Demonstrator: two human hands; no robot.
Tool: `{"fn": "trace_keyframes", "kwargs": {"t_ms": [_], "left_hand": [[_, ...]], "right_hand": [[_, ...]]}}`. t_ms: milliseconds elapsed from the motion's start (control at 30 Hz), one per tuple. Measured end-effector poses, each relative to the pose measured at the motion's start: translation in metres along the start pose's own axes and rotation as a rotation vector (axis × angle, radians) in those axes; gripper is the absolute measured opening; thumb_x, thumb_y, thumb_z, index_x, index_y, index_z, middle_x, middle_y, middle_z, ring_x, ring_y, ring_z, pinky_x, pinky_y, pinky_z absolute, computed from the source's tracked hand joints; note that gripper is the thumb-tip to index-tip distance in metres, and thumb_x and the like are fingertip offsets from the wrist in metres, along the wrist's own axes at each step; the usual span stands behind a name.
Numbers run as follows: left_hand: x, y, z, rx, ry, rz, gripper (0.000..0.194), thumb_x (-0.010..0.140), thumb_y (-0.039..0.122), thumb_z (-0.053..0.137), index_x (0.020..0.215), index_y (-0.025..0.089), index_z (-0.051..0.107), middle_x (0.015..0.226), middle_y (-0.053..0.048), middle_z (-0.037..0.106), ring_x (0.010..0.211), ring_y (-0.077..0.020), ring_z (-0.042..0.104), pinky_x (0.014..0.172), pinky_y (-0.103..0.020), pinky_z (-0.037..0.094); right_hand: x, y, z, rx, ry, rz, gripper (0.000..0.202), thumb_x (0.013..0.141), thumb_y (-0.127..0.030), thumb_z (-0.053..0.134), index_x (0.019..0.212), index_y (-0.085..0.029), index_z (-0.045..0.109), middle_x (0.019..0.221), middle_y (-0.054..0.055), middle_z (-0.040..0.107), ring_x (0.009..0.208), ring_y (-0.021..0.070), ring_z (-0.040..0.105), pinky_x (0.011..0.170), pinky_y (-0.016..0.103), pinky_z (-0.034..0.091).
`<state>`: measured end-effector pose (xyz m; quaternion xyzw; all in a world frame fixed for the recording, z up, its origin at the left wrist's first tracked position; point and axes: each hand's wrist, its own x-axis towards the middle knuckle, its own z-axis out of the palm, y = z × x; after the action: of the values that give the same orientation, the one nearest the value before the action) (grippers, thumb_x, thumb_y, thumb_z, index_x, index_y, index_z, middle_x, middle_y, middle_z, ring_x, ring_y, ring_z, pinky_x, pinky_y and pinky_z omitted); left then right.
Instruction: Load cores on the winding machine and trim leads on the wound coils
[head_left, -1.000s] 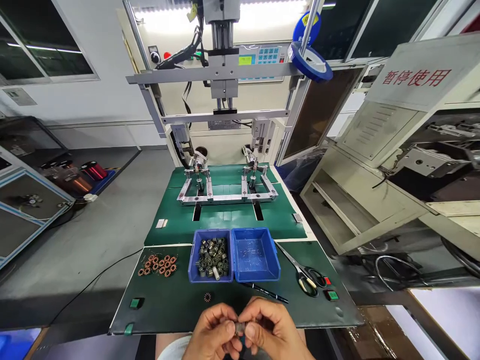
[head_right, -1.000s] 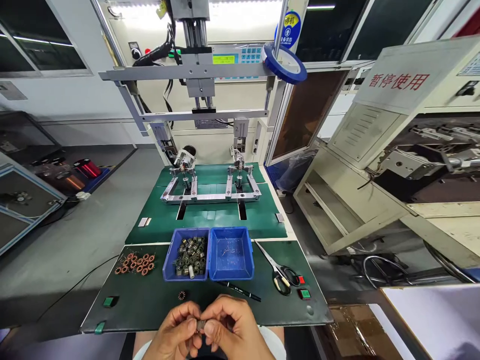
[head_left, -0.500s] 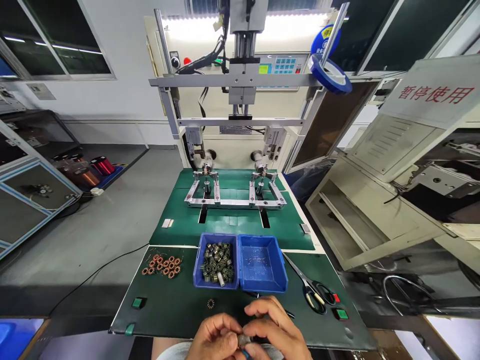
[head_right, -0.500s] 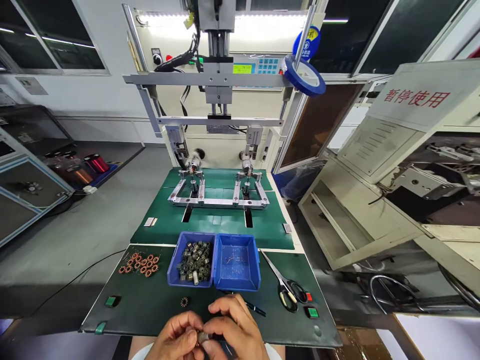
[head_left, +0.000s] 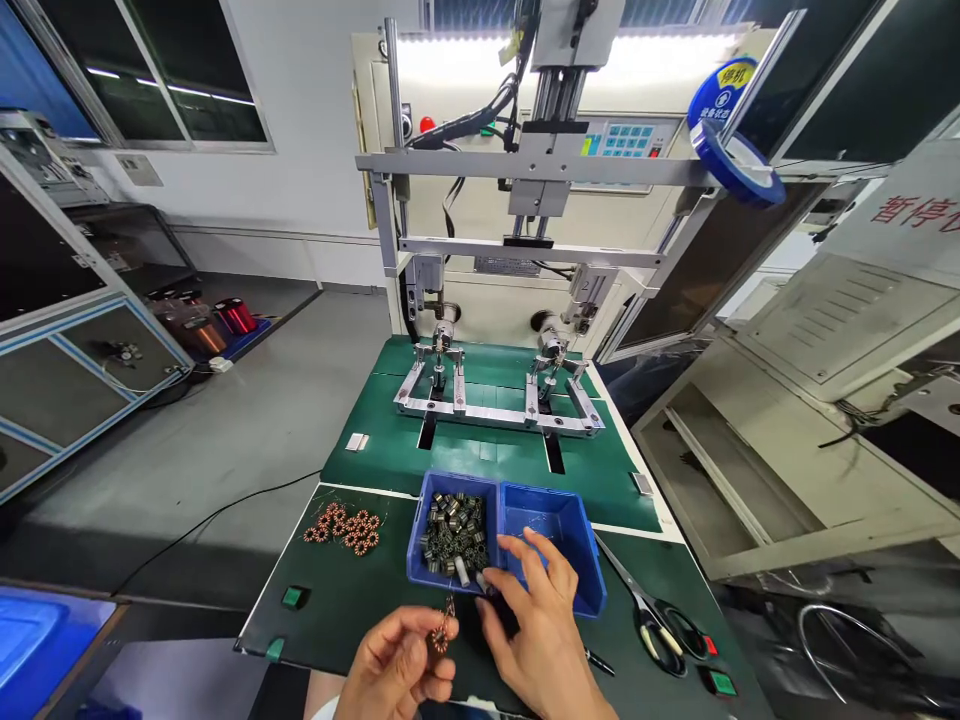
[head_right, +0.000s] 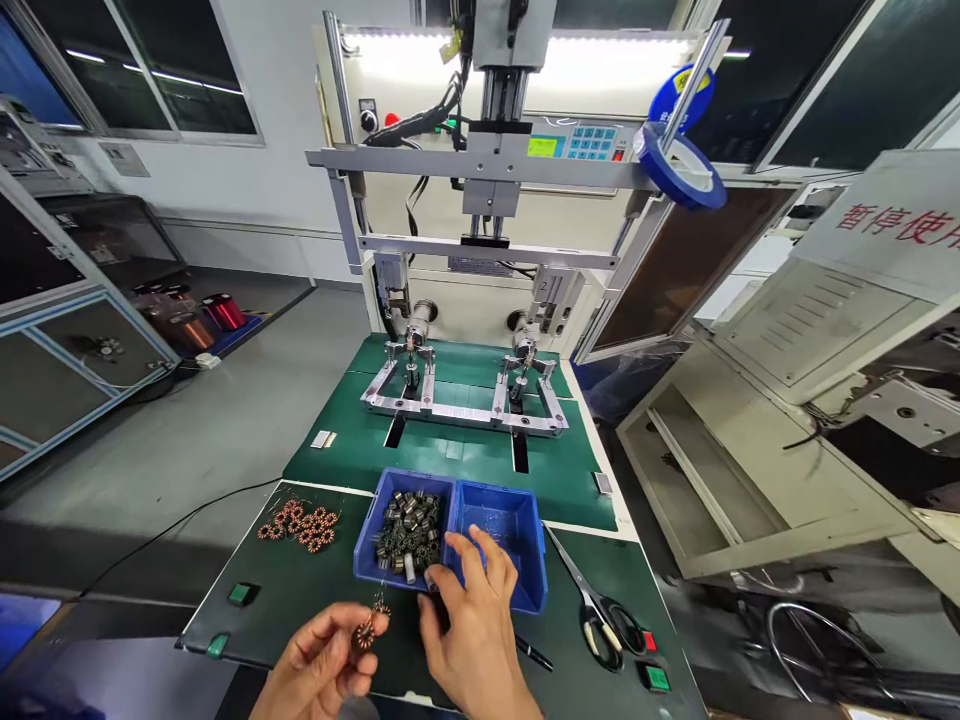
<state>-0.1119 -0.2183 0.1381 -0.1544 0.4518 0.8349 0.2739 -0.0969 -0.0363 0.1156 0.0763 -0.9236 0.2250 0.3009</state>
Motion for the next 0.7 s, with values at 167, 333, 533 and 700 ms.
{"fn": "trace_keyframes", "kwargs": {"t_ms": [167, 333, 533, 700], "left_hand": [[0.001, -0.002, 0.019, -0.067, -0.114, -0.073, 0.04, 0.048, 0.04, 0.094, 0.071, 0.017, 0.071, 0.07, 0.0, 0.074, 0.056, -0.0083, 0.065, 0.053, -0.017, 0.052], [0.002, -0.011, 0.029, -0.084, -0.251, -0.152, 0.043, 0.052, 0.036, 0.094, 0.069, 0.016, 0.06, 0.059, 0.005, 0.067, 0.05, -0.0056, 0.062, 0.051, -0.015, 0.052], [0.009, -0.022, 0.016, -0.11, -0.422, -0.201, 0.032, 0.066, 0.029, 0.088, 0.078, 0.017, 0.061, 0.073, 0.002, 0.073, 0.063, -0.0098, 0.071, 0.058, -0.016, 0.056], [0.01, -0.027, 0.01, -0.158, -0.508, -0.164, 0.02, 0.076, 0.024, 0.08, 0.086, 0.018, 0.064, 0.078, 0.001, 0.074, 0.063, -0.0089, 0.072, 0.06, -0.017, 0.058]], "right_hand": [[-0.009, -0.013, -0.017, 0.569, -0.019, 0.119, 0.026, 0.089, -0.042, 0.062, 0.111, -0.029, 0.067, 0.117, 0.008, 0.064, 0.113, 0.0292, 0.054, 0.091, 0.046, 0.049], [-0.016, -0.021, -0.016, 0.815, 0.008, 0.291, 0.014, 0.092, -0.037, 0.063, 0.092, -0.032, 0.076, 0.103, 0.006, 0.07, 0.103, 0.0242, 0.061, 0.091, 0.04, 0.052], [-0.01, -0.02, -0.031, 0.818, 0.162, 0.306, 0.016, 0.088, -0.039, 0.068, 0.08, -0.028, 0.077, 0.091, 0.008, 0.07, 0.097, 0.0251, 0.064, 0.087, 0.041, 0.054], [-0.009, -0.016, -0.031, 0.925, 0.054, 0.211, 0.03, 0.087, -0.053, 0.065, 0.106, -0.033, 0.074, 0.107, 0.009, 0.071, 0.101, 0.0249, 0.064, 0.086, 0.039, 0.055]]}}
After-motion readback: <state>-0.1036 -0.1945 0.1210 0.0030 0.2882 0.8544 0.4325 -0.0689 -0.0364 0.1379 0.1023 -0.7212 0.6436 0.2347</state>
